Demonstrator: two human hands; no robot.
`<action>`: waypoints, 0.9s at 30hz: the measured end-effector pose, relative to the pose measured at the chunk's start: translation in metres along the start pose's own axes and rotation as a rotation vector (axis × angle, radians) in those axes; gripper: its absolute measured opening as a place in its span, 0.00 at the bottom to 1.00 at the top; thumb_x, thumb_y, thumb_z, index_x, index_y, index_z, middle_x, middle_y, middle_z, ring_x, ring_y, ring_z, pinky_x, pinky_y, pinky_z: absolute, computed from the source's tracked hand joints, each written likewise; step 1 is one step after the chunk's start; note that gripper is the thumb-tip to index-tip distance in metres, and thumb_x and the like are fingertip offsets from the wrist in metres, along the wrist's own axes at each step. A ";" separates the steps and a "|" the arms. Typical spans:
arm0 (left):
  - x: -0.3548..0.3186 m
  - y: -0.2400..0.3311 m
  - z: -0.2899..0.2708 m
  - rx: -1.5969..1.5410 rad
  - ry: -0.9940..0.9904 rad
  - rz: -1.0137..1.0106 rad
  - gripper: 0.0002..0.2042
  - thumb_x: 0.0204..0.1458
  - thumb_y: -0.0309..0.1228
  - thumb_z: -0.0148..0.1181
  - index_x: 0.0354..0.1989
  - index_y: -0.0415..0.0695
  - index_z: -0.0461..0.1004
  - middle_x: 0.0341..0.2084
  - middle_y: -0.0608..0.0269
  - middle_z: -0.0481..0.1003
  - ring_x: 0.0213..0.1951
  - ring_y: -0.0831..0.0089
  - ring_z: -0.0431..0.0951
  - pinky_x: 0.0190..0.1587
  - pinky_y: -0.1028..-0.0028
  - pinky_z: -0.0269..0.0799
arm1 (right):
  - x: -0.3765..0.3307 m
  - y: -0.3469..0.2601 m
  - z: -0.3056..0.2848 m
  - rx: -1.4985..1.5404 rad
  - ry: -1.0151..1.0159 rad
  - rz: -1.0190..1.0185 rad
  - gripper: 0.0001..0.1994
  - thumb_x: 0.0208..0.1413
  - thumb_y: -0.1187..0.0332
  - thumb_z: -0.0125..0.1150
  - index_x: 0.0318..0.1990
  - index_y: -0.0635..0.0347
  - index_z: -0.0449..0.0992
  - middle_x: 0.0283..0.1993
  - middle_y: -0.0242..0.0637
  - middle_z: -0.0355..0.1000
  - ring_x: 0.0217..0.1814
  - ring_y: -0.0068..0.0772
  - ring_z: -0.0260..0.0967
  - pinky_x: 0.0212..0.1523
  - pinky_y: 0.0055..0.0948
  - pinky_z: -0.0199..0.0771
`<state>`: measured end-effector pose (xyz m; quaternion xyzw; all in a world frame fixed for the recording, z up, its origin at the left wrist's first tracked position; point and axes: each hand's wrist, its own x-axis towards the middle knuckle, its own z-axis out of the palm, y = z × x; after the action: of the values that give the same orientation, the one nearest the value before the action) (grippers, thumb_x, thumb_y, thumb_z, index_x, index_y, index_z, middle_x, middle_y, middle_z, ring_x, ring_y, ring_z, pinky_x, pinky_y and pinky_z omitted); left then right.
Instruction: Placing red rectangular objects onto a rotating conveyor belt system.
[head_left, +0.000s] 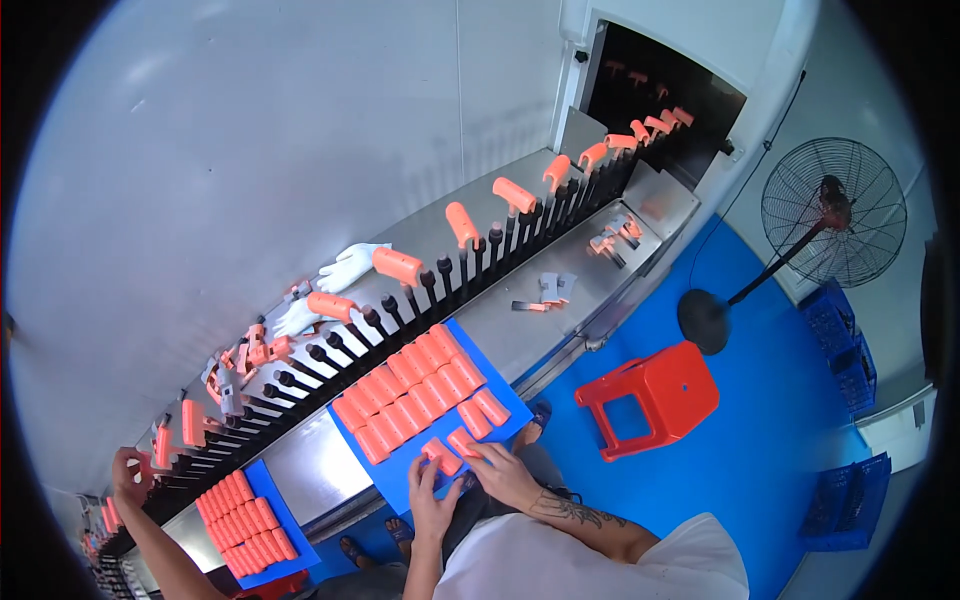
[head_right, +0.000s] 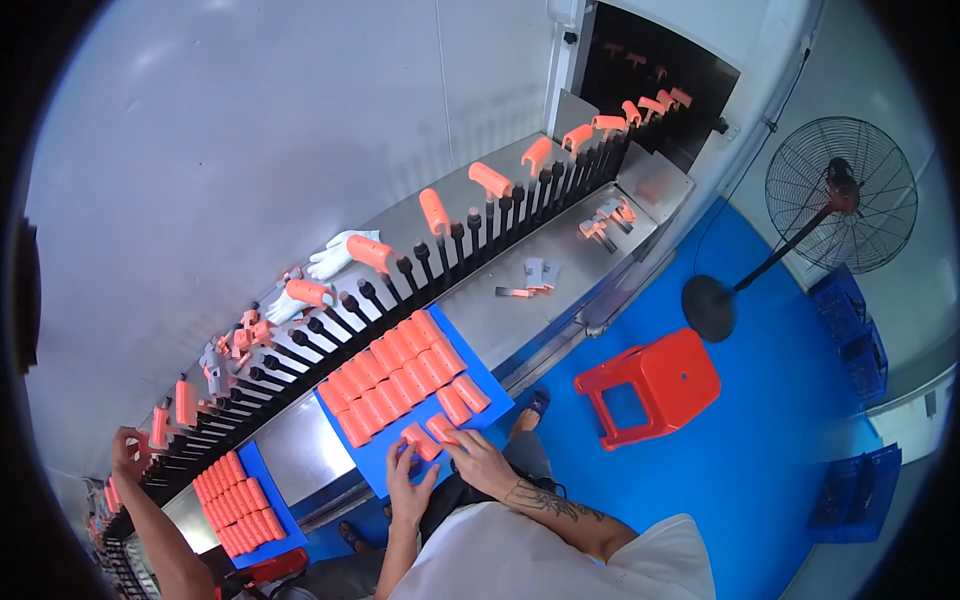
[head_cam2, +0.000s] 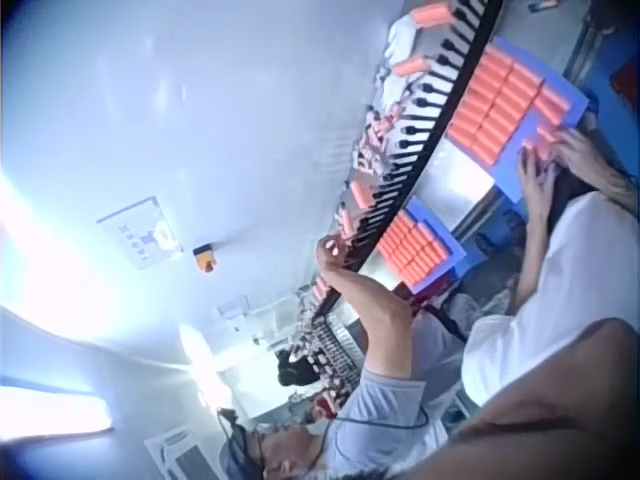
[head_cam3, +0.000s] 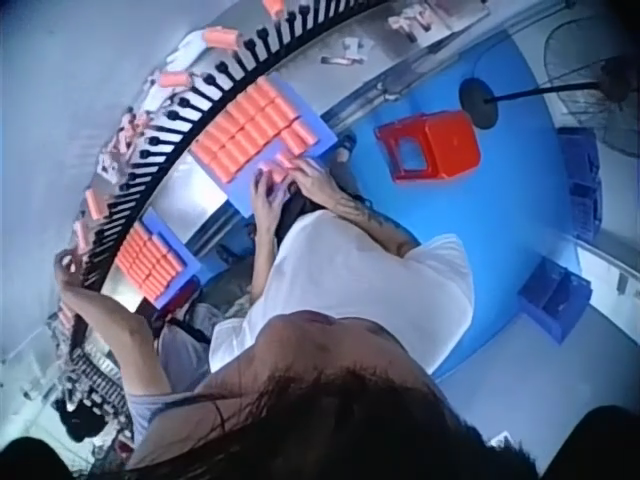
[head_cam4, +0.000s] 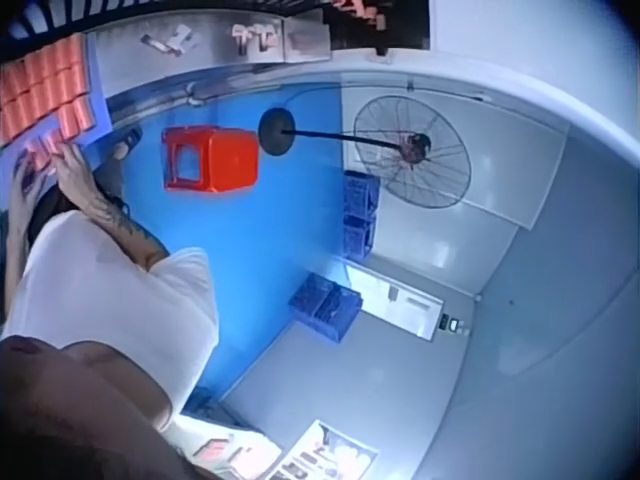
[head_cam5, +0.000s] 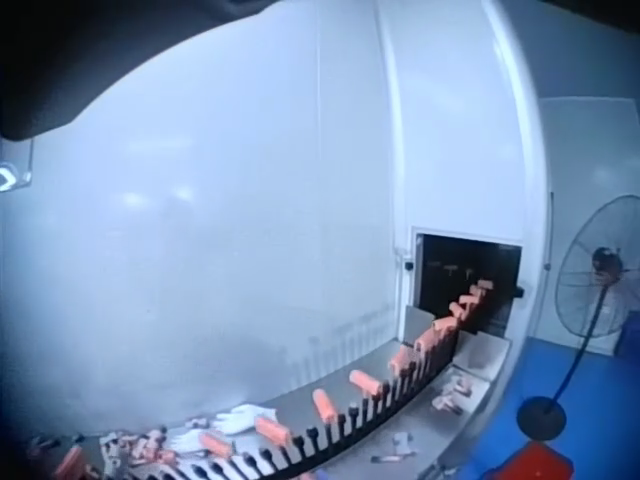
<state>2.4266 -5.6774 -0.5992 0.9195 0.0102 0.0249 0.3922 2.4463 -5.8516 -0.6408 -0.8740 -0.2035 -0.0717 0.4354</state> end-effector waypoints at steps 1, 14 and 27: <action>0.004 0.005 0.007 -0.091 -0.020 -0.047 0.20 0.48 0.25 0.68 0.51 0.36 0.75 0.55 0.47 0.68 0.52 0.55 0.75 0.53 0.64 0.73 | 0.001 0.010 -0.004 -0.001 0.000 -0.004 0.18 0.46 0.76 0.61 0.48 0.64 0.75 0.54 0.43 0.69 0.55 0.43 0.67 0.56 0.35 0.72; 0.060 0.067 0.099 -0.118 0.202 -0.030 0.19 0.45 0.25 0.71 0.47 0.36 0.76 0.51 0.50 0.71 0.47 0.59 0.76 0.47 0.68 0.75 | 0.035 0.085 -0.103 -0.007 0.027 -0.159 0.11 0.50 0.76 0.60 0.43 0.60 0.79 0.53 0.40 0.72 0.56 0.43 0.70 0.58 0.38 0.70; 0.328 0.252 0.113 0.077 0.271 0.211 0.18 0.61 0.38 0.54 0.45 0.32 0.76 0.31 0.42 0.79 0.35 0.52 0.82 0.39 0.63 0.75 | 0.302 0.206 -0.278 0.012 0.528 0.103 0.20 0.59 0.64 0.59 0.52 0.72 0.70 0.48 0.56 0.72 0.51 0.58 0.71 0.53 0.47 0.71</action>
<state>2.7604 -5.9207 -0.4826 0.9180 -0.0329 0.1893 0.3470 2.8204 -6.0939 -0.5301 -0.8317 -0.0386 -0.2739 0.4815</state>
